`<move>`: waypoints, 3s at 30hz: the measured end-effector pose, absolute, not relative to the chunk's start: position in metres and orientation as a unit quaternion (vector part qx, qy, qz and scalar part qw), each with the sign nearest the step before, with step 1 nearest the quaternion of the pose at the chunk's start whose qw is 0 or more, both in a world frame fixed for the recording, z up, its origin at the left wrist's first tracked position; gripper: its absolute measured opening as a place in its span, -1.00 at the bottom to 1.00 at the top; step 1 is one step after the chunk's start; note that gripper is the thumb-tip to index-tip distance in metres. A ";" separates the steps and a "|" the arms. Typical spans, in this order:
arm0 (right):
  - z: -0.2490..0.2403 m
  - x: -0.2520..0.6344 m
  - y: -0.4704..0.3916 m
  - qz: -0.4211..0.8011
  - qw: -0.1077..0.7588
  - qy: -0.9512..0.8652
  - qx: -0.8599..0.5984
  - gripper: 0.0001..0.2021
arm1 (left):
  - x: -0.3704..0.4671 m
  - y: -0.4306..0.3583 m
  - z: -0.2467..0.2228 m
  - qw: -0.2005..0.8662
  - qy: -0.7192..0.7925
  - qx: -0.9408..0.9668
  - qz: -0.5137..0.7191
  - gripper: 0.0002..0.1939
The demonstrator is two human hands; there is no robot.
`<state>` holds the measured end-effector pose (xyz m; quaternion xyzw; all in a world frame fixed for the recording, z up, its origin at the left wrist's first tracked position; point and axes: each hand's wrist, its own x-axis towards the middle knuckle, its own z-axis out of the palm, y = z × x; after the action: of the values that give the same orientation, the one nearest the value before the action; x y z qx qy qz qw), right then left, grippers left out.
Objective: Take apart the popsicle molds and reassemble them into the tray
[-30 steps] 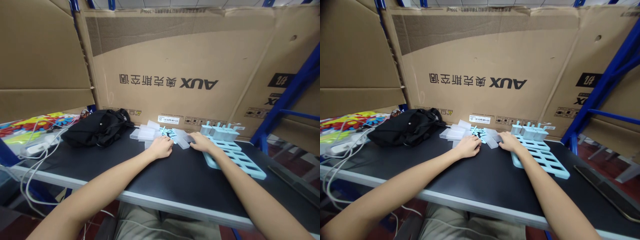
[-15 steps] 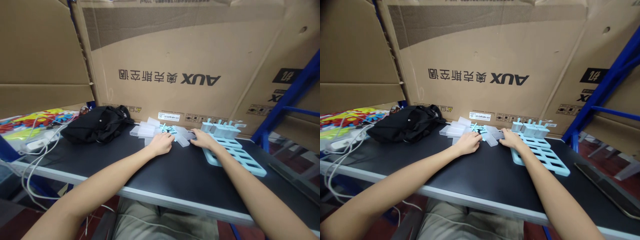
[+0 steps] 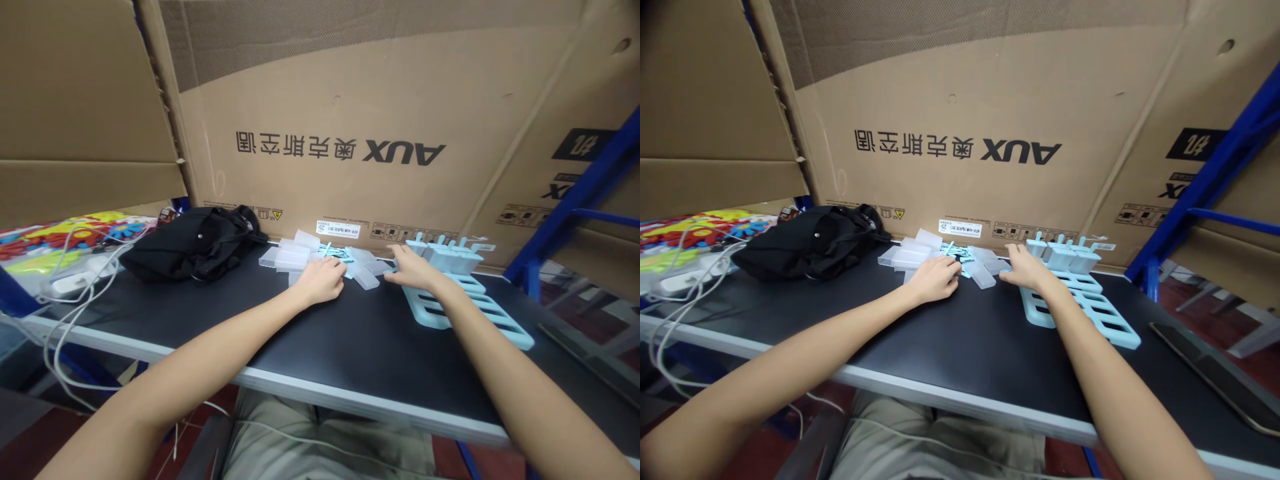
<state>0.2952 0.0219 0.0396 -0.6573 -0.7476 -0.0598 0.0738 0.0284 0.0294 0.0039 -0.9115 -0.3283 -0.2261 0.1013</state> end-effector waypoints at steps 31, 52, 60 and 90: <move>0.017 0.299 0.033 -0.061 0.028 -0.793 -0.605 -0.48 | 0.020 0.023 0.017 -0.087 -0.107 -0.982 -0.130 -0.78; 0.070 0.248 -0.010 0.007 0.219 -0.853 -0.474 -0.66 | 0.013 0.028 0.022 -0.120 -0.144 -0.972 -0.142 -0.64; 0.068 0.258 -0.003 -0.077 0.179 -0.833 -0.519 -0.64 | 0.014 0.028 0.019 -0.148 -0.153 -0.965 -0.152 -0.69; 0.076 0.239 -0.020 0.041 0.104 -0.898 -0.426 -0.63 | 0.016 0.038 0.009 -0.207 -0.175 -0.943 -0.194 -0.64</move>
<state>0.2392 -0.0202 0.0757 -0.4264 -0.8976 0.0412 0.1036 0.0164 0.0382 0.0094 -0.9429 -0.1747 -0.1942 -0.2065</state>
